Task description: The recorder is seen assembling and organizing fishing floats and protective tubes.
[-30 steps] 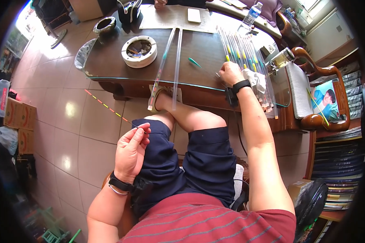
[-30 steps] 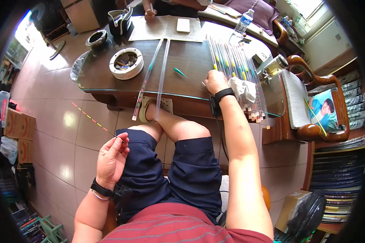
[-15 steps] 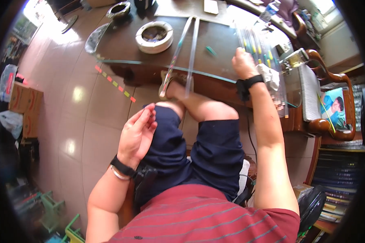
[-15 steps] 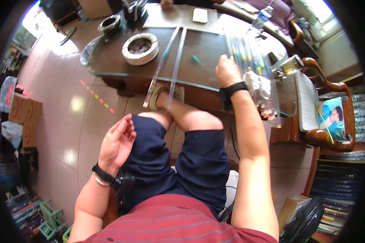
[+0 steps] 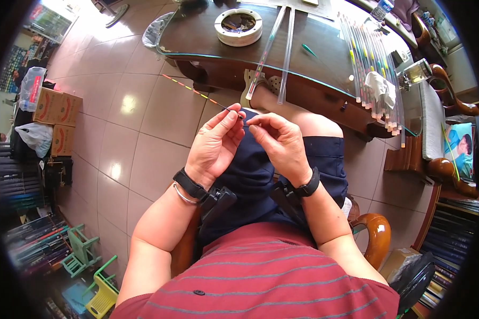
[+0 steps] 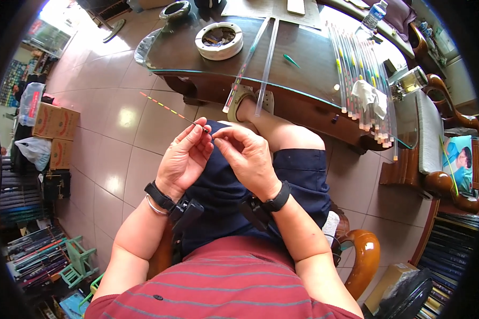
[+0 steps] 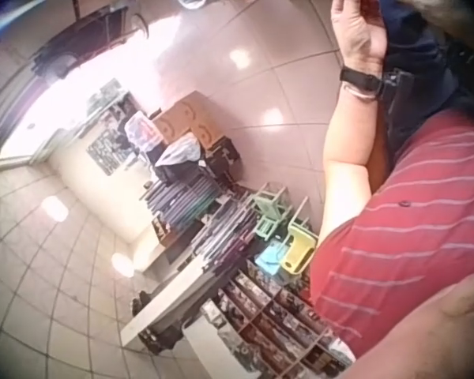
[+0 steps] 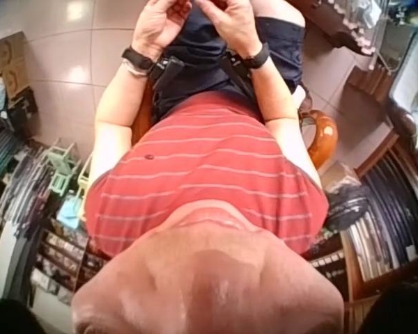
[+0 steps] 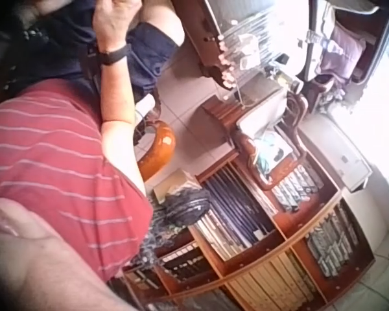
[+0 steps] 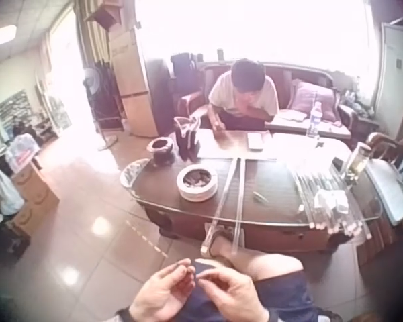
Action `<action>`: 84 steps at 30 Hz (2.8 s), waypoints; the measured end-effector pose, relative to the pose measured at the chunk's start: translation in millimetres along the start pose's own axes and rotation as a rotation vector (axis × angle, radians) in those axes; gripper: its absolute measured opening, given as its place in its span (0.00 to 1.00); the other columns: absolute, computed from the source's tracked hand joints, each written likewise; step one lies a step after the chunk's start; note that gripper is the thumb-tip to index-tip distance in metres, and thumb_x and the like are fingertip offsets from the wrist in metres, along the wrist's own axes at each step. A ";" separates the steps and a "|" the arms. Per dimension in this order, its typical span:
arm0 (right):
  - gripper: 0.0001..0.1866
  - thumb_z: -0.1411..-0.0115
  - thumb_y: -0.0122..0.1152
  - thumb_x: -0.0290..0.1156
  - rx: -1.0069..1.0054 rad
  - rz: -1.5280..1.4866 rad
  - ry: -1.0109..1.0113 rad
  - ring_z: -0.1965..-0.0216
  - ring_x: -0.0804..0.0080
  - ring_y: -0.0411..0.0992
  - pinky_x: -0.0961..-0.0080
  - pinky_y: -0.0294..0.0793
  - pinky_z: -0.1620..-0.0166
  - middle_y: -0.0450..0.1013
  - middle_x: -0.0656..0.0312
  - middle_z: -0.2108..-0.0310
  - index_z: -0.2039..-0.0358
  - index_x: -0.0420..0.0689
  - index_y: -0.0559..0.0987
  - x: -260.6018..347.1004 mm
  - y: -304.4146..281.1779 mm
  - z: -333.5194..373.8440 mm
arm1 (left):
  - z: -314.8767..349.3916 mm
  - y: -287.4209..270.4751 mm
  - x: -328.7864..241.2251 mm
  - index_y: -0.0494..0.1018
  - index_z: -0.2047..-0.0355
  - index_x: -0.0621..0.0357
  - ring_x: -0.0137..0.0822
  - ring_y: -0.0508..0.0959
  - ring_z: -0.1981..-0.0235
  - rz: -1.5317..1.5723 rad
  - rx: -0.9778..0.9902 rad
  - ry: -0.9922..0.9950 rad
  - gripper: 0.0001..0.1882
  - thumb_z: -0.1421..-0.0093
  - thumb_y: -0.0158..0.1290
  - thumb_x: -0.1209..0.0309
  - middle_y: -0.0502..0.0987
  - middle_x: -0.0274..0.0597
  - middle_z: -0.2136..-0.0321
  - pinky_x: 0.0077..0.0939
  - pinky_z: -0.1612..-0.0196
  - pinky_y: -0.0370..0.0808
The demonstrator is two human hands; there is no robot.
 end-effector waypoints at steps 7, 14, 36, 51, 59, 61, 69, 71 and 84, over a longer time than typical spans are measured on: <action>0.07 0.38 0.59 0.23 -0.067 -0.049 0.055 0.72 0.84 0.73 0.85 0.75 0.66 0.77 0.66 0.69 0.60 0.39 0.80 0.9 -2.7 2.8 | 1.9 2.7 1.8 0.75 0.53 0.58 0.27 0.78 0.63 -0.003 0.018 -0.006 0.12 0.36 0.53 0.72 0.80 0.37 0.63 0.22 0.56 0.77; 0.07 0.37 0.58 0.24 -0.096 -0.113 0.084 0.69 0.80 0.76 0.84 0.77 0.64 0.77 0.62 0.70 0.61 0.35 0.79 1.3 -3.4 5.2 | 1.4 1.6 3.1 0.76 0.53 0.60 0.27 0.77 0.64 0.010 0.025 -0.007 0.12 0.36 0.53 0.73 0.78 0.34 0.67 0.22 0.57 0.76; 0.08 0.36 0.58 0.26 -0.134 -0.155 0.089 0.70 0.79 0.75 0.83 0.76 0.64 0.76 0.61 0.68 0.60 0.36 0.76 -5.9 -3.2 8.1 | 0.4 4.5 4.1 0.77 0.54 0.60 0.27 0.77 0.64 -0.063 0.027 0.082 0.11 0.38 0.55 0.75 0.79 0.36 0.65 0.20 0.57 0.75; 0.08 0.39 0.62 0.27 -0.022 0.095 -0.008 0.68 0.81 0.75 0.81 0.76 0.63 0.78 0.62 0.71 0.63 0.35 0.78 6.7 -1.2 -12.3 | -4.2 -3.3 -0.6 0.76 0.57 0.59 0.29 0.79 0.62 -0.063 -0.016 0.091 0.09 0.37 0.54 0.74 0.80 0.39 0.63 0.23 0.54 0.77; 0.07 0.45 0.61 0.29 -0.327 0.936 -0.271 0.64 0.49 0.75 0.60 0.75 0.59 0.76 0.48 0.69 0.69 0.39 0.80 -0.6 -132.7 -89.8 | -4.2 1.2 2.4 0.75 0.56 0.59 0.28 0.79 0.62 -0.031 0.002 0.037 0.09 0.35 0.52 0.74 0.80 0.39 0.63 0.21 0.57 0.79; 0.09 0.45 0.62 0.31 -0.336 1.212 -0.142 0.58 0.49 0.73 0.58 0.74 0.55 0.73 0.49 0.62 0.65 0.41 0.77 -29.3 -168.9 -113.8 | -2.7 2.9 3.2 0.75 0.55 0.59 0.27 0.79 0.63 -0.048 -0.001 0.033 0.09 0.35 0.52 0.73 0.80 0.39 0.63 0.21 0.58 0.79; 0.07 0.43 0.53 0.29 -0.269 1.482 -0.013 0.58 0.50 0.75 0.58 0.76 0.55 0.72 0.48 0.61 0.65 0.41 0.74 -60.1 -189.8 -140.4 | -0.7 1.7 1.3 0.75 0.54 0.59 0.27 0.79 0.63 -0.073 -0.011 0.043 0.10 0.35 0.52 0.72 0.80 0.38 0.62 0.21 0.57 0.79; 0.08 0.42 0.51 0.28 -0.295 1.529 0.066 0.57 0.52 0.75 0.60 0.76 0.55 0.73 0.49 0.60 0.63 0.41 0.74 -59.6 -203.6 -143.1 | -0.5 2.0 0.8 0.75 0.54 0.59 0.27 0.79 0.63 -0.067 -0.002 0.038 0.10 0.35 0.52 0.72 0.80 0.38 0.62 0.21 0.57 0.78; 0.09 0.44 0.60 0.30 -0.015 0.651 -0.159 0.69 0.69 0.78 0.73 0.76 0.63 0.78 0.51 0.72 0.68 0.37 0.81 27.9 -110.8 -77.7 | -8.1 1.9 -4.9 0.75 0.54 0.60 0.28 0.80 0.62 -0.077 0.007 0.084 0.10 0.35 0.52 0.73 0.80 0.41 0.61 0.21 0.56 0.78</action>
Point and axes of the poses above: each hand's wrist, its own z-axis away from the middle knuckle, its own y-axis out of the palm, x = y × z, the point moved 8 cm from there along -z, towards the middle knuckle
